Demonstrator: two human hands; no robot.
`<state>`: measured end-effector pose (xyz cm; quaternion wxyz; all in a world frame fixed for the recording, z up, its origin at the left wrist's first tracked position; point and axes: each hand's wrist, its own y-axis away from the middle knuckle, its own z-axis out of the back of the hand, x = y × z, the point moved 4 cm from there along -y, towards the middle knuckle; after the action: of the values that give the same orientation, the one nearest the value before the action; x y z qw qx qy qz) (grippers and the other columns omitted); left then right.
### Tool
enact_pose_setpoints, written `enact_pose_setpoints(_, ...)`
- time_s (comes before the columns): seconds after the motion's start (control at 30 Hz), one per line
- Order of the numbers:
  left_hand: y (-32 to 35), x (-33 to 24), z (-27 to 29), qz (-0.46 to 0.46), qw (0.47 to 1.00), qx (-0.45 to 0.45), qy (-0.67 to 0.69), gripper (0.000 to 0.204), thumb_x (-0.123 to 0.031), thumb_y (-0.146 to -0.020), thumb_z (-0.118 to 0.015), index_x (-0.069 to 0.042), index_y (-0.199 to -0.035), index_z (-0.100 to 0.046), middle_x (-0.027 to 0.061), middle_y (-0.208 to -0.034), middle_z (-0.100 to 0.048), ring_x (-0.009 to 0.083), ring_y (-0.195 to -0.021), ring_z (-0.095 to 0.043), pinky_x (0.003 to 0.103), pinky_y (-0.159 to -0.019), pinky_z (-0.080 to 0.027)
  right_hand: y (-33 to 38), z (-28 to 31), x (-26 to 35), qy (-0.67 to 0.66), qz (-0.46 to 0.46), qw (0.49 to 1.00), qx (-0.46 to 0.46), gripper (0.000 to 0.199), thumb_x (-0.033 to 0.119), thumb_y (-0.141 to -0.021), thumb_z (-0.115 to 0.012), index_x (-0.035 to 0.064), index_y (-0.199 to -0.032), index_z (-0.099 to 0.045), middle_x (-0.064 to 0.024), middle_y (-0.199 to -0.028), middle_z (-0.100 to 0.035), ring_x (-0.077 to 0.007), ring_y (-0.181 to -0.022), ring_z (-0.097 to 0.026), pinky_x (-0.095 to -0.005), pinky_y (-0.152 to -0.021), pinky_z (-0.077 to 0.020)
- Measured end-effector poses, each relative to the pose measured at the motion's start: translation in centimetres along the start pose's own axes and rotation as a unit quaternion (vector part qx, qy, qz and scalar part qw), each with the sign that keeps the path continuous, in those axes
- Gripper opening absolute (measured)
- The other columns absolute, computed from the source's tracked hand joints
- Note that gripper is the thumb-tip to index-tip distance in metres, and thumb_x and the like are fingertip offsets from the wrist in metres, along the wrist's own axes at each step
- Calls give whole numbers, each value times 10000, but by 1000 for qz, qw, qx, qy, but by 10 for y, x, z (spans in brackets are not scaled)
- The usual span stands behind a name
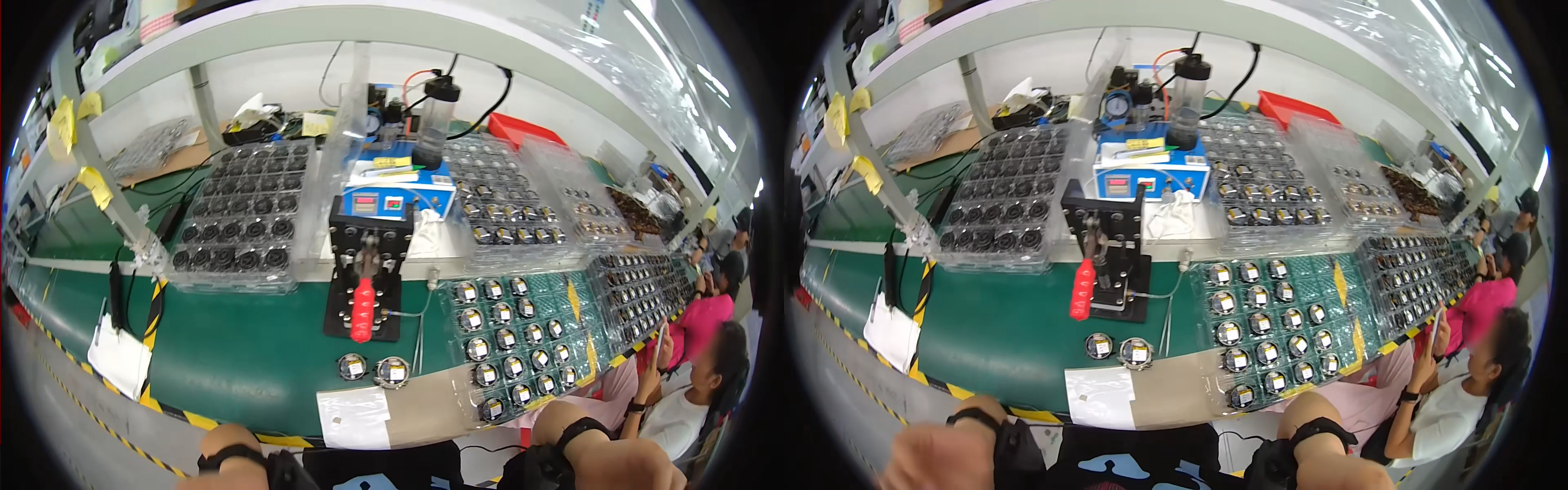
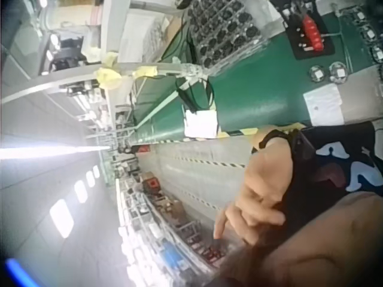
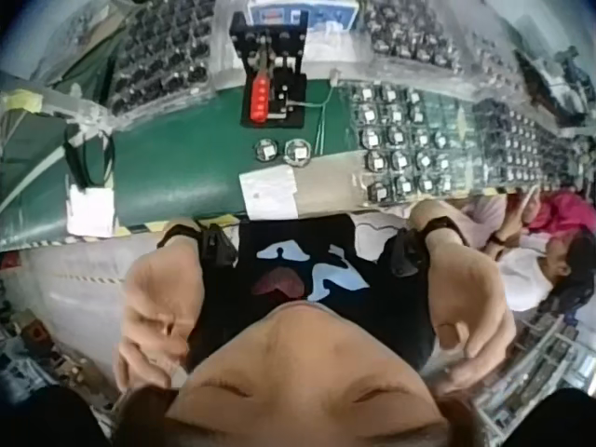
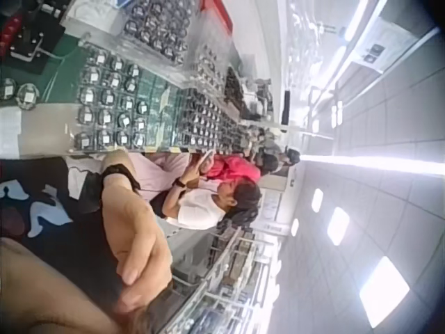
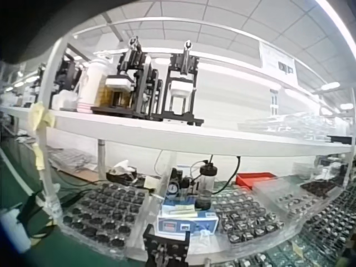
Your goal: Assembling and inspecting small electronic components at a manual workstation using a press tool and tweezers.
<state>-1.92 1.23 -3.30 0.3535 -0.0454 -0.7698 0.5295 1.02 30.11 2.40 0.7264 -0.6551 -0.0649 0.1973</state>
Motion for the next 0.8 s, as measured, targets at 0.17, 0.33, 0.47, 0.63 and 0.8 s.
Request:
enact_pose_setpoints(0.17, 59, 12, 77, 548, 814, -19, -190, 264, -202, -661, -759, -111, -831, -578, -58, -779, -574, 70, -679, -565, 228, -522, -413, 44, 8, -34, 62, -264, 958, 91, 87, 138, -807, -556, 82, -765, -607, -94, -873, -648, -213, -778, -623, -339, -639, -509)
enact_pose_setpoints(0.33, 151, 76, 80, 682, 480, 525, -167, 376, -344, -679, -769, -87, -918, -634, 79, -877, -629, 201, -788, -624, 310, -610, -496, 86, 3, -86, 262, -402, 861, 167, 170, 91, -760, -568, 51, -898, -659, -81, -865, -657, -227, -750, -636, -329, -643, -525)
enact_pose_setpoints(0.47, 180, 50, 76, 561, 507, 599, -264, 408, -350, -670, -758, -79, -948, -632, 39, -852, -597, 225, -790, -616, 327, -630, -509, 99, -24, -114, 358, -308, 846, 247, 203, 116, -721, -576, 58, -891, -672, -79, -895, -643, -264, -813, -632, -342, -686, -521)
enact_pose_setpoints(0.63, 200, 45, 80, 596, 499, 590, -217, 463, -357, -656, -764, -74, -994, -621, 55, -920, -575, 223, -910, -592, 339, -690, -515, 110, -47, -137, 373, -237, 858, 262, 224, 174, -733, -612, 72, -924, -669, -76, -979, -636, -253, -885, -624, -379, -786, -536)
enact_pose_setpoints(0.8, 220, 40, 103, 597, 534, 557, -220, 454, -325, -653, -770, -50, -978, -615, 90, -909, -577, 249, -900, -592, 345, -711, -516, 116, -64, -159, 420, -134, 843, 308, 223, 238, -769, -637, 68, -911, -660, -70, -958, -634, -222, -901, -623, -387, -830, -534)
